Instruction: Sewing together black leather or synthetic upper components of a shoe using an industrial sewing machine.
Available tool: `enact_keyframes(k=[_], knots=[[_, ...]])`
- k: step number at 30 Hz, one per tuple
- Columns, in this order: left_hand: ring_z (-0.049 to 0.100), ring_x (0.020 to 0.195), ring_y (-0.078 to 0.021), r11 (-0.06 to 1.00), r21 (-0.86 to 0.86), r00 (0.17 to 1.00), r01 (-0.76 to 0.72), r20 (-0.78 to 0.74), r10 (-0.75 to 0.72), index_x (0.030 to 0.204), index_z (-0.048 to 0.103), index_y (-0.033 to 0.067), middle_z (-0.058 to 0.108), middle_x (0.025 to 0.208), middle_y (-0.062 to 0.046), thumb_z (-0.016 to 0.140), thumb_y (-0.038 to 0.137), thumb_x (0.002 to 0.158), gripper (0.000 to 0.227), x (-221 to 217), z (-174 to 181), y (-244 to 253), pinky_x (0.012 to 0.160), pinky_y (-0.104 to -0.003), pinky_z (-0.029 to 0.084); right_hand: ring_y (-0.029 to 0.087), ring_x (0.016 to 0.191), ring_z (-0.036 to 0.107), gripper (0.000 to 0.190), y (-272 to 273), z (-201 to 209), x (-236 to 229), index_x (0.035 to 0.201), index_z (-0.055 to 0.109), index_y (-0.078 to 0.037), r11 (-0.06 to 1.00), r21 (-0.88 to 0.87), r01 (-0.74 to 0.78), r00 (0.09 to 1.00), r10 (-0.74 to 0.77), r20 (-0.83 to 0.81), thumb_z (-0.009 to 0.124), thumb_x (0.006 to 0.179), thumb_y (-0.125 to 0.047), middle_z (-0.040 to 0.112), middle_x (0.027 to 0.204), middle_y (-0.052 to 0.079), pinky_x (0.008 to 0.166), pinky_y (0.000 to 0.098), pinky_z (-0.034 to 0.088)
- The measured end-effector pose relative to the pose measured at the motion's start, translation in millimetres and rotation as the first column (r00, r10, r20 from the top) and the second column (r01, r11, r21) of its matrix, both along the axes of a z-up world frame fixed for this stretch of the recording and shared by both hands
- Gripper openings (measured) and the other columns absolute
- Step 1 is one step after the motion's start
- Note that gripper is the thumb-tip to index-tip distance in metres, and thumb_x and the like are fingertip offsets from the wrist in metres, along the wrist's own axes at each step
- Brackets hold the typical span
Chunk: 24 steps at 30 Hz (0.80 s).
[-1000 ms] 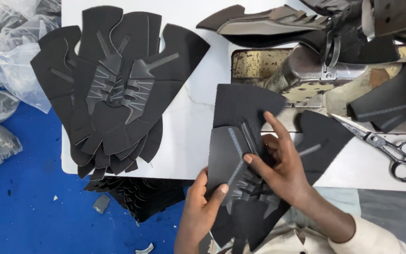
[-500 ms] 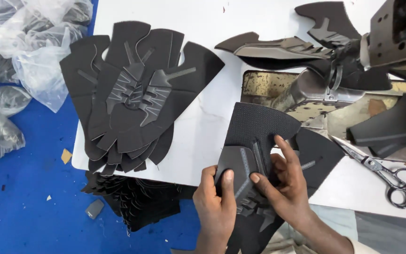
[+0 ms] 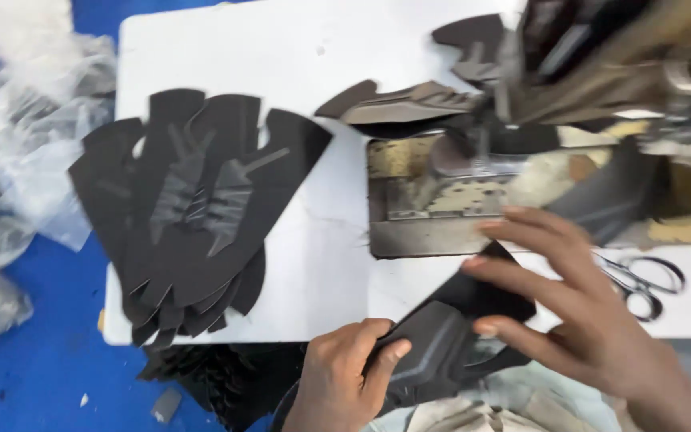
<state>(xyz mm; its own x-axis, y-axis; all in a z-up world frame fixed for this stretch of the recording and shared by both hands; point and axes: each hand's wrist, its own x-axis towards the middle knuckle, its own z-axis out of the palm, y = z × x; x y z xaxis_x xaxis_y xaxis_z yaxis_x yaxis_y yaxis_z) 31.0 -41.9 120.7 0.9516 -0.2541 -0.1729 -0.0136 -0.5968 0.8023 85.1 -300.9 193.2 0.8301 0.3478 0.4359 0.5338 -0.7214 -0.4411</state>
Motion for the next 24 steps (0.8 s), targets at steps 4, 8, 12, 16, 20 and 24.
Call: enact_keyframes(k=[4,8,12,16,20,24], knots=[[0.070,0.061,-0.0300,0.960,-0.112,0.964,0.257,0.096,-0.247,0.103,0.070,0.0011,0.070,0.072,-0.015,0.073,0.028,0.097,0.028,24.3,16.1,-38.4,0.053,-0.041,0.050,0.028,0.102,0.067,0.041,-47.0,-0.5,21.6,0.118,0.072,-0.014,0.950,0.049,-0.310,0.830,0.295,-0.473,0.079,0.083,-0.033,0.071,0.111,0.010,0.082,0.0414,0.053],[0.073,0.060,-0.0260,0.956,-0.109,0.921,0.272,-0.258,-0.291,0.106,0.072,0.0052,0.072,0.070,-0.013,0.073,0.032,0.093,0.030,45.7,28.8,-64.2,0.052,-0.041,0.051,0.022,0.086,0.069,0.027,-81.0,-26.5,22.7,0.101,0.079,-0.008,0.925,0.319,-0.207,0.576,0.379,-0.724,0.081,0.083,-0.029,0.074,0.094,0.005,0.067,0.0379,0.056],[0.074,0.061,-0.0250,0.947,-0.042,0.897,0.317,-0.310,-0.314,0.110,0.073,0.0076,0.074,0.074,-0.013,0.072,0.034,0.095,0.030,65.0,27.7,-75.6,0.055,-0.042,0.053,0.020,0.082,0.072,0.037,-88.5,-26.4,27.7,0.108,0.077,-0.012,0.977,0.206,-0.055,0.524,0.204,-0.827,0.082,0.076,-0.031,0.073,0.098,0.004,0.063,0.0374,0.056],[0.075,0.074,-0.0266,0.887,-0.213,0.905,0.410,-0.027,-0.424,0.143,0.058,0.0149,0.075,0.099,-0.017,0.071,0.029,0.096,0.051,97.1,64.4,-75.8,0.062,-0.041,0.057,0.024,0.085,0.067,0.037,-94.6,-6.9,33.1,0.108,0.075,-0.007,0.939,0.339,-0.056,0.779,0.253,-0.573,0.084,0.080,-0.029,0.073,0.091,0.008,0.068,0.0373,0.055],[0.077,0.067,-0.0212,0.902,-0.019,0.853,0.430,-0.318,-0.414,0.147,0.058,0.0338,0.079,0.099,-0.006,0.069,0.031,0.089,0.059,149.3,132.9,-87.2,0.069,-0.036,0.064,0.024,0.098,0.071,0.033,-91.0,14.6,45.5,0.113,0.067,-0.010,0.946,0.313,-0.084,0.982,0.133,-0.137,0.078,0.089,-0.030,0.070,0.110,0.011,0.080,0.0355,0.056],[0.075,0.090,-0.0176,0.843,-0.287,0.847,0.455,-0.155,-0.509,0.131,0.070,0.0178,0.077,0.111,-0.005,0.075,0.023,0.092,0.040,195.0,121.9,-73.7,0.079,-0.041,0.060,0.016,0.093,0.073,0.038,-82.1,31.3,57.2,0.127,0.073,-0.025,0.961,-0.025,0.277,0.670,-0.211,-0.712,0.076,0.091,-0.036,0.079,0.113,-0.003,0.075,0.0326,0.060]])
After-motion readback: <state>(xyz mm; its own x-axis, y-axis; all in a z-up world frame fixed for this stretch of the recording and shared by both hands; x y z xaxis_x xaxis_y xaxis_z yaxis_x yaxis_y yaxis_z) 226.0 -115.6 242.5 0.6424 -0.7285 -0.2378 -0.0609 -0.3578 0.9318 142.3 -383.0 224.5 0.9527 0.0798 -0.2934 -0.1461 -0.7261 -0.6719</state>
